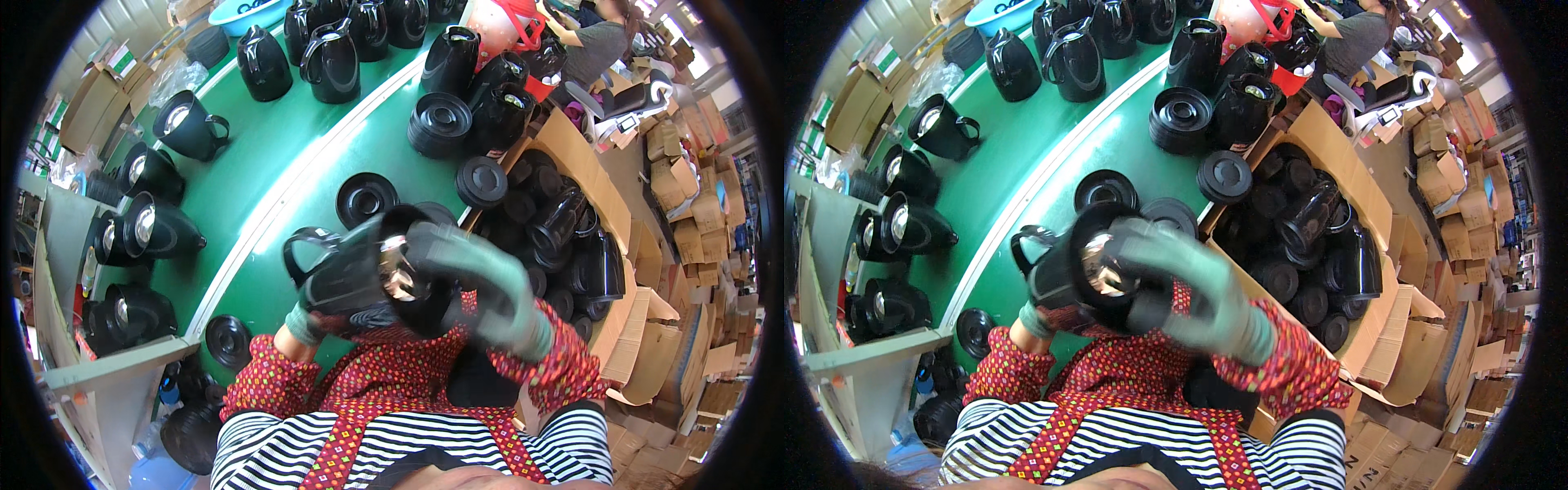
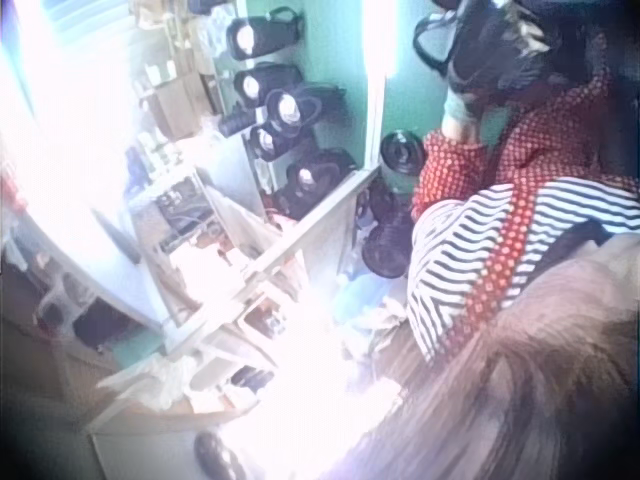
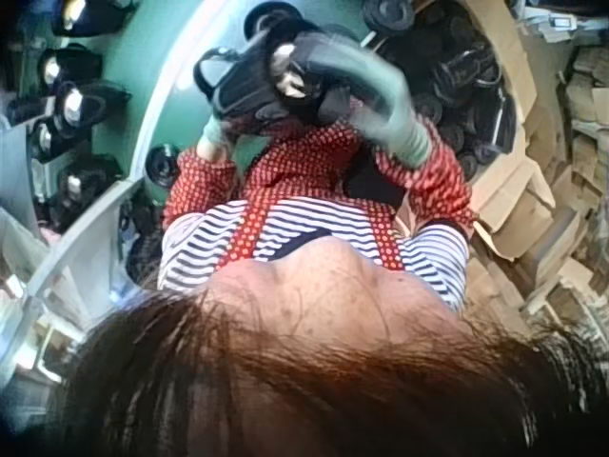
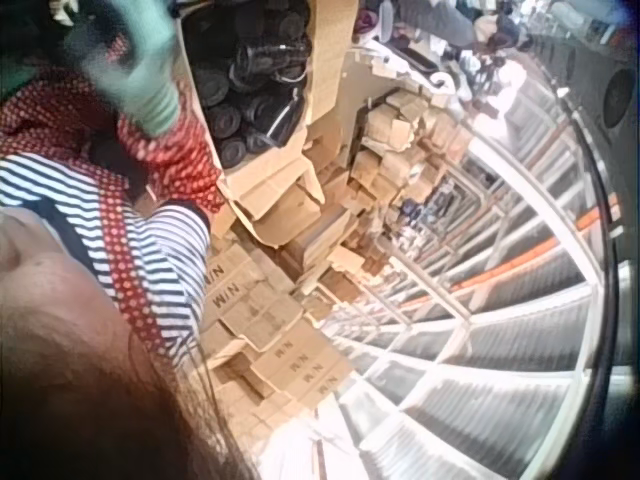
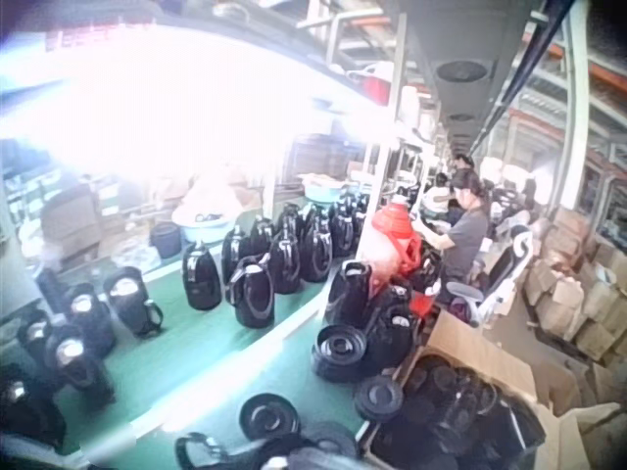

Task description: The person repeatedly picks up black plastic containers from a green workbench, inserts a metal rod into the opening, and secures a black lid by hand. The assembled units are placed into a cardboard box. The process is repeated for multiple containers.

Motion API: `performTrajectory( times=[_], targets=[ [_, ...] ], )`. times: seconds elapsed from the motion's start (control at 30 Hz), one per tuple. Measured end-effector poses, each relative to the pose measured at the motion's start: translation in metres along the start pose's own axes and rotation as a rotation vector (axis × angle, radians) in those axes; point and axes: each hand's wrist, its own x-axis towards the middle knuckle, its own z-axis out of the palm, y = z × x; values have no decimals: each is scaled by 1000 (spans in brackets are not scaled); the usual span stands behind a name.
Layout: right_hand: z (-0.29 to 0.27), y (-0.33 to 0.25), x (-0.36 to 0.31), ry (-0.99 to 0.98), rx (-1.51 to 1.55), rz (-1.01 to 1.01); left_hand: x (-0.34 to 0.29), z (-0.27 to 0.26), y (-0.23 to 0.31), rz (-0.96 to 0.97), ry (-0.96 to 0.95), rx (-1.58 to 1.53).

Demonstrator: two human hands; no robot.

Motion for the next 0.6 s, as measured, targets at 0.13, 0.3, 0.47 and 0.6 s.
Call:
performTrajectory(
  times=[0.13,0.3,0.47,0.6],
  targets=[
    [-65,119,74,655,-310,439,-20,-4,15,-34,392,-373],
    [-165,248,119,510,-864,1211,-26,-22,27,-4,453,-479],
    [-143,227,130,624,-1068,848,-29,-23,29,32,429,-554],
    [-127,171,98,800,-804,394,0,-9,18,106,295,-693]
  ],
)
